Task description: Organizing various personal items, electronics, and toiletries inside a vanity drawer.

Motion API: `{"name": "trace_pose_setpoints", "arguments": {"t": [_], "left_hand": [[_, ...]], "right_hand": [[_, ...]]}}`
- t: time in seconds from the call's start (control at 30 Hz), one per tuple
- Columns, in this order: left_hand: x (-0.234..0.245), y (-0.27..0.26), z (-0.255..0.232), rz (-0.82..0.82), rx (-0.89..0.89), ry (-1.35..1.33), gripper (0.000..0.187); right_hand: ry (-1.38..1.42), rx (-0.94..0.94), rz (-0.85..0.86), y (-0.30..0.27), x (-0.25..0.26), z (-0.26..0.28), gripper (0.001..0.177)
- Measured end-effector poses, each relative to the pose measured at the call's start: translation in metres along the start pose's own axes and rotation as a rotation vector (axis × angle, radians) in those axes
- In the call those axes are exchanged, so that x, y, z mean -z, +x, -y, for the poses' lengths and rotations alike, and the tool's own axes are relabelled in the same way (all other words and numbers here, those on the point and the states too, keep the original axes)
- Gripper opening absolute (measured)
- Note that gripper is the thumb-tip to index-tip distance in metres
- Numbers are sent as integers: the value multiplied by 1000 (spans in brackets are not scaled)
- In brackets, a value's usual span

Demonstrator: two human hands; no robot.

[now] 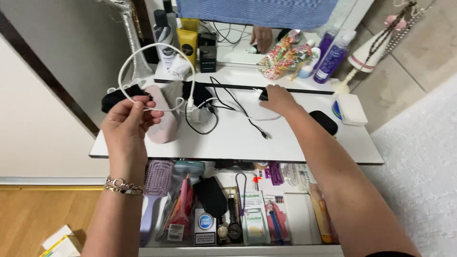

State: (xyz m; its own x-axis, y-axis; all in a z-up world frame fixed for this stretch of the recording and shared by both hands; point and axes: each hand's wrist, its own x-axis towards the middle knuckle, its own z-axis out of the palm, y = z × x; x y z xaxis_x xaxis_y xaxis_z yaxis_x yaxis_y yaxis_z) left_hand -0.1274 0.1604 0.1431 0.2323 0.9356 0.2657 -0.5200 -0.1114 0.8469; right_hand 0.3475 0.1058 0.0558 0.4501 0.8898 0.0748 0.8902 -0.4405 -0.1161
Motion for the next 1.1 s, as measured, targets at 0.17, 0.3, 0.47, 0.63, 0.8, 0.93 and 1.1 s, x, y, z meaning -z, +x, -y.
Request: {"name": "trace_pose_setpoints", "arguments": {"t": [0.17,0.3,0.47,0.63,0.8,0.93,1.1], "left_hand": [[3,-2,1,-28,7,-31,18],[6,-7,-1,-53,14,-87,19],[6,-14,-10,-75,96,-137,13],[4,-10,6,-76,159,-117,12],[-9,-3,48,-58,303,-4,12],[-43,-4,73,90,286,62,14],[-66,-11,74,185,-246,1079,28]], "right_hand": [[-2,9,-105,3,-5,-6,44],[82,-117,-199,-26,46,-8,49],[261,-73,-401,-81,127,11,49],[162,164,-742,-78,163,-69,46],[152,401,-958,-100,246,-85,46],[240,480,-766,-169,263,42,57],[42,212,-203,-213,236,125,53]]}}
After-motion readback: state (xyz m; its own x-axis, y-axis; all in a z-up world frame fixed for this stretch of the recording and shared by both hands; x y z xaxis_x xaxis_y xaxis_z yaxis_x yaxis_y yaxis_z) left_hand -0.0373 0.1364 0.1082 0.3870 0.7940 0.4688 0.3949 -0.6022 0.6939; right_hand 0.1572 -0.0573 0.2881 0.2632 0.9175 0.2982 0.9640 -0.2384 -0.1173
